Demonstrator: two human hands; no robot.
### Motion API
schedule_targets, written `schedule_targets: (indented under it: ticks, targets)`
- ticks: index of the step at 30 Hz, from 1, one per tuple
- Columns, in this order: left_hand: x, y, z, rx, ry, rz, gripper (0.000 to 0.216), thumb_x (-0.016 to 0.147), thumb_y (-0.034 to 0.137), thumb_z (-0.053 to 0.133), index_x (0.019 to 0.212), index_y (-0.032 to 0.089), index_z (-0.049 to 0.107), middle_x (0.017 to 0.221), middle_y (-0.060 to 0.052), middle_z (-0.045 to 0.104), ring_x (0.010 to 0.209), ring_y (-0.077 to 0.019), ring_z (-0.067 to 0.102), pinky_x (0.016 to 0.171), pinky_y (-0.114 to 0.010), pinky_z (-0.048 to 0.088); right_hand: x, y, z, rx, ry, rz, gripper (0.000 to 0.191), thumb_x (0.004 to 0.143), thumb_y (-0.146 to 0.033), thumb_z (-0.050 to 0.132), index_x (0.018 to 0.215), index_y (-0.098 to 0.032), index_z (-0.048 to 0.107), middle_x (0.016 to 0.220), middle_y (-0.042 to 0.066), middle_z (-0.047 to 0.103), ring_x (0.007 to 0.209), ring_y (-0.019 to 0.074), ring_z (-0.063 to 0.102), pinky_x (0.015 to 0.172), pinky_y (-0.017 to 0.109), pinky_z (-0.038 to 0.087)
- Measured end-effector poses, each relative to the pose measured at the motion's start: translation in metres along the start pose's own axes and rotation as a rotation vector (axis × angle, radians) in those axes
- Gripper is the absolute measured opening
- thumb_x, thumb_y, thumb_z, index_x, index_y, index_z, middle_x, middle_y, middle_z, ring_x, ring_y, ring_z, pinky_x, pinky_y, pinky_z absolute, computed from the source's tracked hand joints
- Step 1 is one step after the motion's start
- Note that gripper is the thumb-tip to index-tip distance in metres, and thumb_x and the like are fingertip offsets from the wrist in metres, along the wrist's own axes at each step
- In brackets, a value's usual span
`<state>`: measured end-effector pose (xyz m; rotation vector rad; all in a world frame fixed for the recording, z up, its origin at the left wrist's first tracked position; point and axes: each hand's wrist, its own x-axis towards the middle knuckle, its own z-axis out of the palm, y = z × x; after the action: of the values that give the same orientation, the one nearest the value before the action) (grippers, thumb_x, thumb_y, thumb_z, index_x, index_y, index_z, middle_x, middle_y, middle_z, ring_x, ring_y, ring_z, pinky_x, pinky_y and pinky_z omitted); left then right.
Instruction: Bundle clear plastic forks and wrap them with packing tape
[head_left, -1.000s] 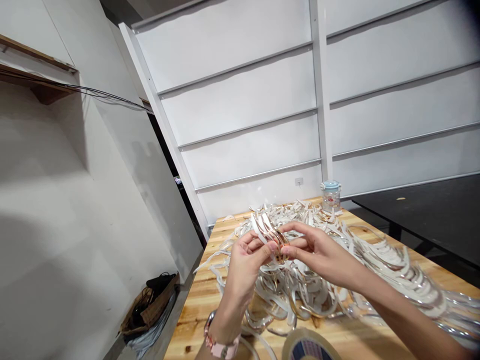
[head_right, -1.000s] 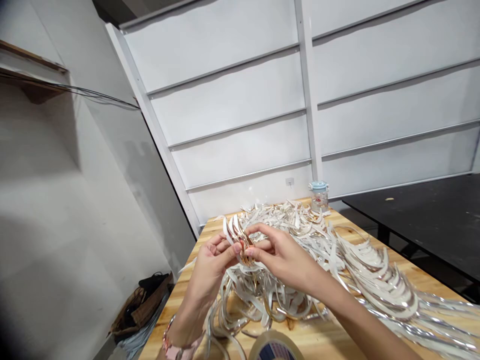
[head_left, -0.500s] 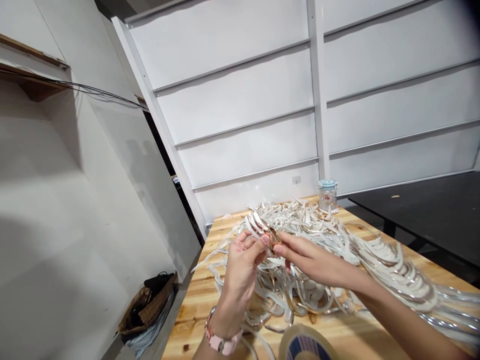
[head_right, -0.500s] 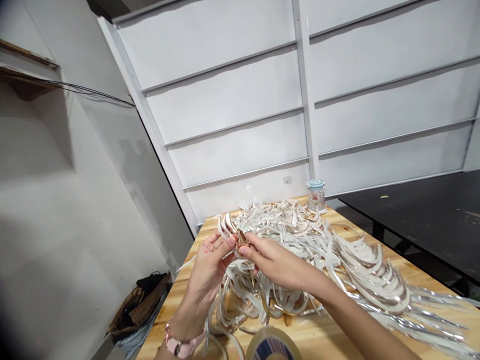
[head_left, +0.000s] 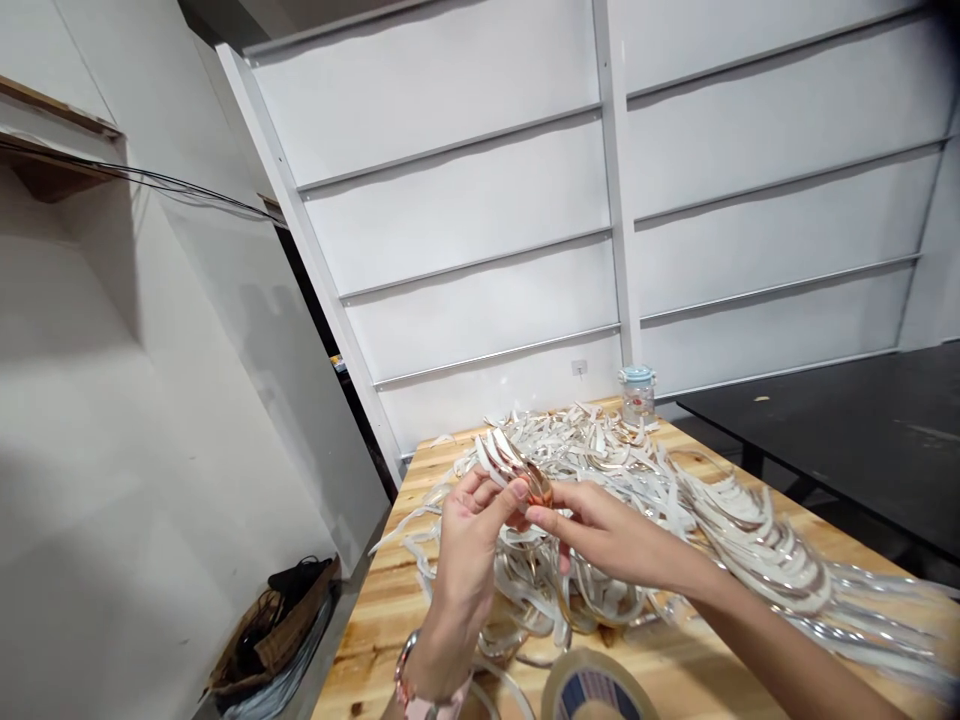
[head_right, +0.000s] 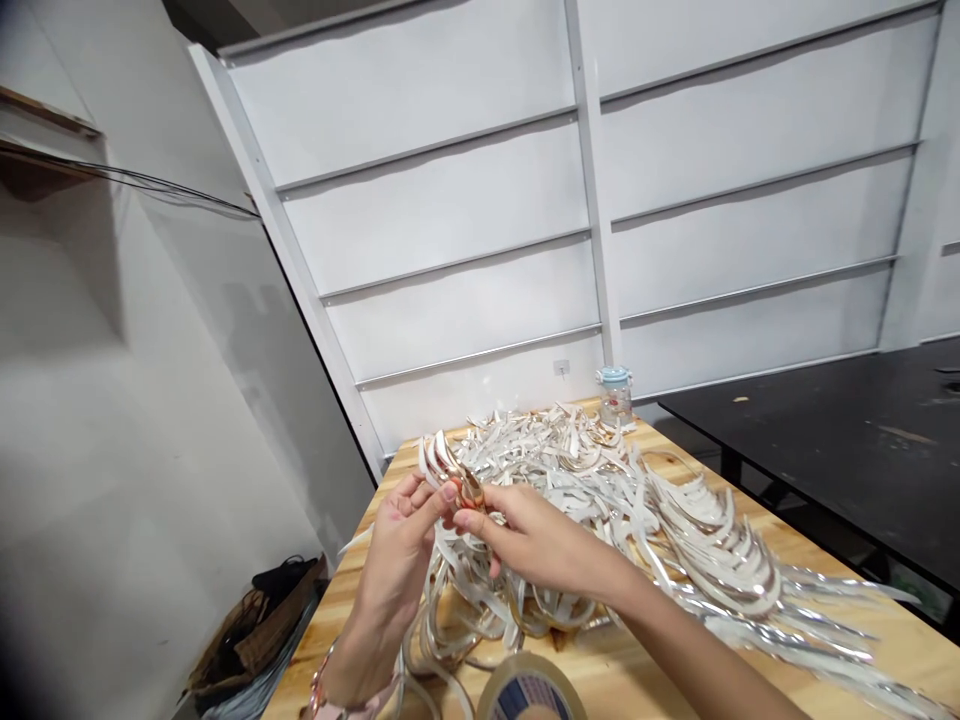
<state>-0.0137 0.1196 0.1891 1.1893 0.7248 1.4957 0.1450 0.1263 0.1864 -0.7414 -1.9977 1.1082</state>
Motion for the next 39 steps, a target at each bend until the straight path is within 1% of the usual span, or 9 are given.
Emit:
schedule_targets:
  ticks: [5,11,17,24,28,31,34,36,39]
  targets:
    - [-0.006,0.005,0.001,-0.001,0.007,-0.012,0.025,0.072,0.024,0.082,0.092,0.015,0.068,0.077,-0.002,0.072,0.069,-0.0098,0.064,0.063,-0.018,0.05,0.0,-0.004,0.006,0.13,0.018,-0.074,0.028,0.095,-0.042,0.051,0.101,-0.019,0.066,0.096,0.003,0.067,0.072,0.0153,0.067,0.066,0.027,0.054]
    - [-0.006,0.003,0.002,0.01,0.027,0.035,0.027,0.071,0.024,0.082,0.093,0.015,0.069,0.081,-0.002,0.073,0.07,-0.0097,0.064,0.067,-0.019,0.052,0.001,-0.001,0.01,0.051,0.105,-0.024,0.029,0.095,-0.043,0.05,0.091,-0.017,0.064,0.082,0.0,0.064,0.053,0.0119,0.065,0.047,0.021,0.047]
    - [-0.005,0.001,0.006,0.008,0.039,0.064,0.025,0.072,0.022,0.081,0.092,0.015,0.069,0.076,0.0,0.072,0.068,-0.0085,0.063,0.067,-0.018,0.052,0.0,-0.001,0.009,0.106,0.123,-0.004,0.026,0.092,-0.042,0.056,0.094,-0.017,0.064,0.08,-0.002,0.061,0.049,0.0086,0.061,0.042,0.019,0.049]
    - [-0.005,-0.001,0.012,-0.019,0.042,0.053,0.023,0.072,0.02,0.081,0.092,0.016,0.069,0.079,0.0,0.072,0.062,-0.0073,0.062,0.058,-0.016,0.05,0.001,0.001,0.009,0.219,0.115,-0.011,0.019,0.092,-0.032,0.057,0.089,-0.016,0.066,0.081,0.002,0.067,0.076,0.0142,0.066,0.062,0.024,0.059]
    - [0.002,-0.009,0.011,0.034,0.007,0.068,0.024,0.074,0.024,0.08,0.095,0.018,0.07,0.096,-0.005,0.074,0.084,-0.0154,0.069,0.075,-0.024,0.055,0.003,0.006,0.003,0.192,0.16,-0.02,0.02,0.092,-0.031,0.057,0.083,-0.015,0.065,0.077,0.001,0.066,0.075,0.0138,0.065,0.072,0.029,0.058]
    - [0.008,-0.013,0.007,0.103,-0.046,0.08,0.032,0.077,0.031,0.077,0.105,0.02,0.069,0.121,-0.009,0.068,0.114,-0.0247,0.063,0.095,-0.035,0.051,0.005,0.01,-0.01,0.166,0.241,-0.039,0.019,0.091,-0.032,0.061,0.087,-0.014,0.067,0.077,0.002,0.069,0.075,0.0143,0.067,0.072,0.03,0.057]
    - [0.006,-0.009,0.008,0.19,0.002,0.175,0.038,0.082,0.033,0.072,0.119,0.025,0.064,0.138,-0.006,0.058,0.13,-0.0255,0.051,0.105,-0.038,0.044,0.004,0.009,-0.029,0.181,0.376,-0.063,0.024,0.089,-0.037,0.065,0.095,-0.014,0.069,0.084,0.004,0.074,0.077,0.0144,0.069,0.074,0.03,0.057]
    - [-0.006,-0.002,0.015,0.244,0.027,0.252,0.031,0.086,0.032,0.067,0.117,0.028,0.064,0.134,-0.003,0.061,0.127,-0.0228,0.054,0.104,-0.035,0.045,0.001,0.005,-0.043,0.165,0.473,-0.085,0.028,0.088,-0.04,0.066,0.101,-0.015,0.07,0.087,0.005,0.075,0.08,0.0148,0.07,0.076,0.029,0.058]
    - [-0.04,0.006,0.034,0.301,-0.171,0.228,0.019,0.091,0.042,0.059,0.098,0.029,0.071,0.101,0.0,0.074,0.101,-0.0204,0.067,0.087,-0.032,0.054,-0.005,-0.001,-0.059,0.126,0.601,-0.111,0.027,0.09,-0.038,0.064,0.106,-0.018,0.07,0.088,0.003,0.076,0.087,0.0149,0.071,0.079,0.029,0.057]
